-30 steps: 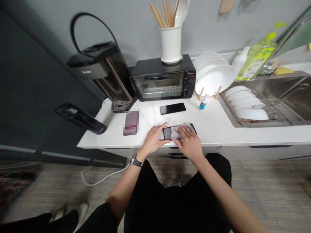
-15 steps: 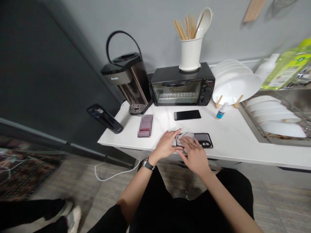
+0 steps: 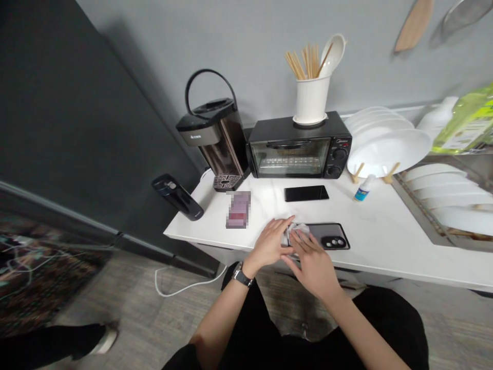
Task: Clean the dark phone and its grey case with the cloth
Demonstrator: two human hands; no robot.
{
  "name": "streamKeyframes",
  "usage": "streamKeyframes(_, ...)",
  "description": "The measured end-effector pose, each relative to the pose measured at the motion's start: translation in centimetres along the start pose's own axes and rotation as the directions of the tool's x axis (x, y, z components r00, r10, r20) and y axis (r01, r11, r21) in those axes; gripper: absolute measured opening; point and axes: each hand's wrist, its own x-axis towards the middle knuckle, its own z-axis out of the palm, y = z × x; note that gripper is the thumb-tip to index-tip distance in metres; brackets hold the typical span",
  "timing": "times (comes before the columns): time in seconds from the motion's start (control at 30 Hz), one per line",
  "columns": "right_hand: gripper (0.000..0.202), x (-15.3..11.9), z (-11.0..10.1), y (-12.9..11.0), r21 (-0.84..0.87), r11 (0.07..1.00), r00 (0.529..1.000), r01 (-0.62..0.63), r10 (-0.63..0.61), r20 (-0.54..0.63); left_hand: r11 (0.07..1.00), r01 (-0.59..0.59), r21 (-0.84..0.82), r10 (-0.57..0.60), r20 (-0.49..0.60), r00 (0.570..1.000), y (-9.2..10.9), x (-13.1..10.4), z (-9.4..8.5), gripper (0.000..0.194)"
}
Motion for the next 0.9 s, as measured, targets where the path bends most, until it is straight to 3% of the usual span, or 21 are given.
streamKeyframes(0.07, 0.053, -0.6, -0.5, 0.3, 0.034, 0.999, 0.999, 0.034, -0.035, 0.040, 1.000, 0.002, 0.005, -0.002, -0.018, 1.000, -0.1, -0.2, -0.2, 0.095)
streamKeyframes(0.13, 0.050, -2.1, -1.7, 2.4, 0.004, 1.000, 0.999, 0.008, -0.008, 0.050, 1.000, 0.004, -0.002, -0.004, -0.032, 0.999, -0.1, -0.3, -0.2, 0.100)
streamKeyframes(0.27, 0.055, -3.8, -2.9, 5.8, -0.145, 0.979, 0.989, -0.143, 0.135, -0.062, 1.000, -0.001, -0.024, 0.001, -0.021, 1.000, 0.1, 0.0, -0.1, 0.104)
streamKeyframes(0.37, 0.058, -2.3, -1.6, 3.7, -0.146, 0.979, 0.988, -0.140, 0.129, -0.081, 1.000, 0.001, -0.029, -0.001, -0.011, 1.000, 0.3, 0.2, -0.1, 0.100)
streamKeyframes(0.47, 0.055, -0.5, -0.3, 0.8, -0.046, 0.999, 1.000, -0.020, 0.021, 0.003, 1.000, 0.003, -0.006, -0.003, -0.011, 1.000, 0.4, 0.1, -0.2, 0.094)
streamKeyframes(0.53, 0.052, -0.3, -0.5, 0.6, -0.014, 1.000, 0.998, 0.012, -0.011, 0.054, 1.000, 0.008, 0.011, -0.008, -0.020, 1.000, 0.4, 0.1, -0.3, 0.093)
streamKeyframes(0.67, 0.052, -1.7, -2.1, 2.9, -0.142, 0.977, 0.987, -0.161, 0.155, -0.053, 1.000, 0.007, 0.011, -0.007, -0.027, 1.000, 0.4, 0.1, -0.4, 0.100)
streamKeyframes(0.77, 0.056, -2.3, -2.0, 2.9, -0.191, 0.951, 0.967, -0.243, 0.223, -0.121, 1.000, 0.011, 0.006, -0.011, -0.019, 1.000, 0.5, 0.1, -0.3, 0.099)
streamKeyframes(0.9, 0.056, -1.7, -1.1, 1.8, -0.056, 0.998, 0.999, -0.003, 0.005, 0.039, 1.000, 0.029, 0.006, -0.029, -0.006, 1.000, 0.6, 0.1, -0.3, 0.095)
